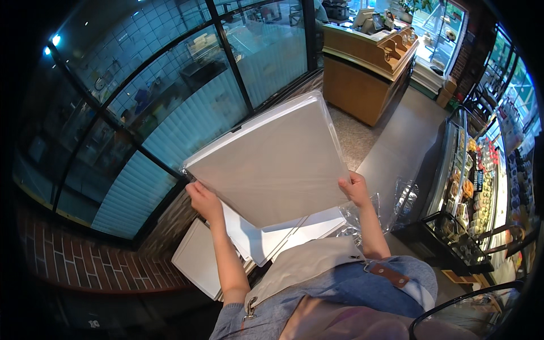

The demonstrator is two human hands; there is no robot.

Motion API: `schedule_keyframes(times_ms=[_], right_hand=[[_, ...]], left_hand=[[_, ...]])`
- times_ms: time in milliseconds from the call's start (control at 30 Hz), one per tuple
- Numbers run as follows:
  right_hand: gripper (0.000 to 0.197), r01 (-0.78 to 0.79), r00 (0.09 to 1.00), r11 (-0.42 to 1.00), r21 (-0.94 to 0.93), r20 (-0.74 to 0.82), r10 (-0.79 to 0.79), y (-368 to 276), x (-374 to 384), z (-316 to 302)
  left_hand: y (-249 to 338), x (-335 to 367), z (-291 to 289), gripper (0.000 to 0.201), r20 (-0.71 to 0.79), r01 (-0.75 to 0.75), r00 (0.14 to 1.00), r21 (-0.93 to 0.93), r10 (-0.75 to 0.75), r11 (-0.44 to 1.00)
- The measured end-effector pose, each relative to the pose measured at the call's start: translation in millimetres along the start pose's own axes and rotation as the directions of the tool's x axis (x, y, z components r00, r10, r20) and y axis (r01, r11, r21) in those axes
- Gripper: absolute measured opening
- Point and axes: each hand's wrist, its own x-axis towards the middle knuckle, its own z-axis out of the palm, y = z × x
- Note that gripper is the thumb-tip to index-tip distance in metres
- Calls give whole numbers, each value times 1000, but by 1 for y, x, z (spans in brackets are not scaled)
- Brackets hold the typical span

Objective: The person repeatedly picks up white boxes from a wooden shelf, carries them to a round table, and stacks them. The person also removes plastic wrapping from some boxes before stacking them on the table.

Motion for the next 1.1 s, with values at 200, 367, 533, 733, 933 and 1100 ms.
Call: schedule_keyframes(times_ms=[200,367,533,733,933,1100], right_hand=[[28,-67,997,996,61,41,65,9,7,-7],[30,-28,999,990,139,-35,33,-5,10,10],[32,-5,999,973,230,-44,15,-7,11,33],[32,-22,997,995,98,-69,29,-7,0,46],[28,-12,990,1000,10,-144,14,-27,-4,56],[23,25,992,1000,14,-121,-23,-50,7,42]], left_hand=[[-9,23,-28,23,362,530,847,-632,-390,565],[6,10,-21,35,298,571,796,-658,-526,492],[-21,-35,2,33,139,116,984,5,-115,993],[6,-43,3,22,56,-66,997,306,52,950],[-21,-31,-7,16,-30,155,988,258,-153,954],[-46,-8,-30,13,-69,-265,952,294,297,919]])
